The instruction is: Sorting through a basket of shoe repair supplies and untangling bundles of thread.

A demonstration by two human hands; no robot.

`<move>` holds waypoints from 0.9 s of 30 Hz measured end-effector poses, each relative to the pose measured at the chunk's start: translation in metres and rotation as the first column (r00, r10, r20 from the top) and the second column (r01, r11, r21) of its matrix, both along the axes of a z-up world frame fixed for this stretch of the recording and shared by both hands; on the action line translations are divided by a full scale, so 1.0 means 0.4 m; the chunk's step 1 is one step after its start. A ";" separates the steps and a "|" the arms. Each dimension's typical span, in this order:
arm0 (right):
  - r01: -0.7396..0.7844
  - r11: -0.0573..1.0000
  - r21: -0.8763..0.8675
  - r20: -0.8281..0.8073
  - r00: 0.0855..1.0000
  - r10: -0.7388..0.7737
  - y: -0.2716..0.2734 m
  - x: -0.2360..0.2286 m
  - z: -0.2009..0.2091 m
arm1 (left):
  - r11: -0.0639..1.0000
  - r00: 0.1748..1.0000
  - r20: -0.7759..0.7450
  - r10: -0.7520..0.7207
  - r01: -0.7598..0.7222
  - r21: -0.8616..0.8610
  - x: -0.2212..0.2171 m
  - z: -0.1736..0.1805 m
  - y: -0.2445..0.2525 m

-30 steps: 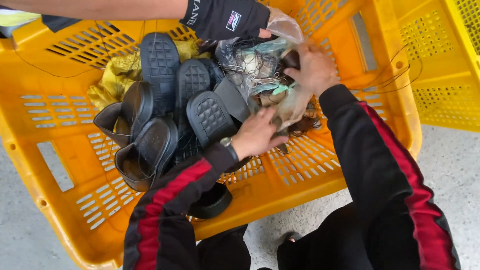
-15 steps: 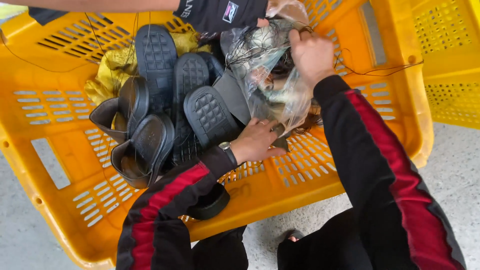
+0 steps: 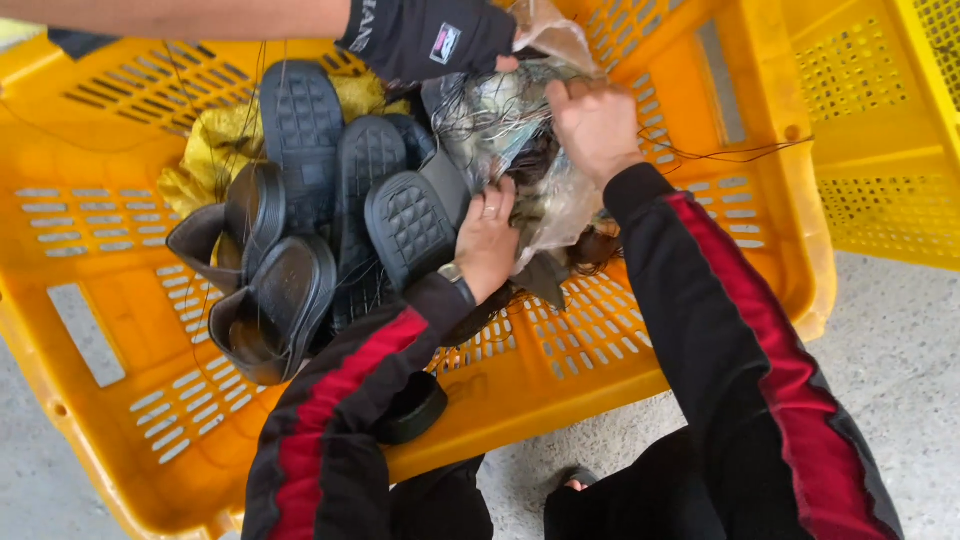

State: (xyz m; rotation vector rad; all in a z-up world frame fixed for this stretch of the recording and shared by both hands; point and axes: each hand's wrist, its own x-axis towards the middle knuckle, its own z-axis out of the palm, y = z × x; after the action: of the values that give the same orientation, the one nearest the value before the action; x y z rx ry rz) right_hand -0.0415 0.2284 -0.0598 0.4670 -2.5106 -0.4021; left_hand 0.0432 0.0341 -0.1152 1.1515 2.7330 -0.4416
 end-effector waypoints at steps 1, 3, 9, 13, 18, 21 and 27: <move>0.005 1.000 0.001 -0.001 1.000 -0.005 0.003 -0.001 -0.001 | 1.000 1.000 -0.001 -0.005 0.005 0.001 -0.012 0.010 0.006; 0.025 1.000 -0.003 0.007 1.000 -0.025 0.000 -0.002 -0.009 | 0.999 0.983 0.181 0.037 -0.034 -0.020 -0.030 0.027 0.009; 0.004 0.997 -0.080 0.054 0.999 0.000 0.009 -0.006 -0.015 | 0.956 0.977 0.178 -0.117 0.062 0.286 -0.018 0.045 -0.035; 0.022 0.995 -0.102 0.127 0.992 -0.009 0.005 -0.003 -0.007 | 0.907 1.000 0.025 -0.004 -0.007 0.422 -0.038 0.083 -0.008; 0.012 0.993 -0.119 0.135 0.991 0.004 -0.002 -0.005 -0.004 | 0.917 0.991 -0.110 0.078 -0.028 0.399 -0.118 0.120 0.071; 0.004 0.992 -0.127 0.180 0.984 0.019 0.002 -0.005 0.001 | 0.897 0.998 -0.036 0.043 -0.022 0.442 -0.147 0.048 0.097; 0.203 0.942 -0.268 0.445 0.893 -0.066 0.004 -0.010 0.043 | -0.127 0.341 0.749 -0.568 -0.936 0.329 -0.107 0.445 -0.002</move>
State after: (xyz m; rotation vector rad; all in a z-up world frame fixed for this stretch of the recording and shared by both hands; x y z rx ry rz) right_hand -0.0457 0.2299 -0.0427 0.2744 -2.9788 0.0615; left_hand 0.0005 0.0331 0.0628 0.1949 1.4004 2.1837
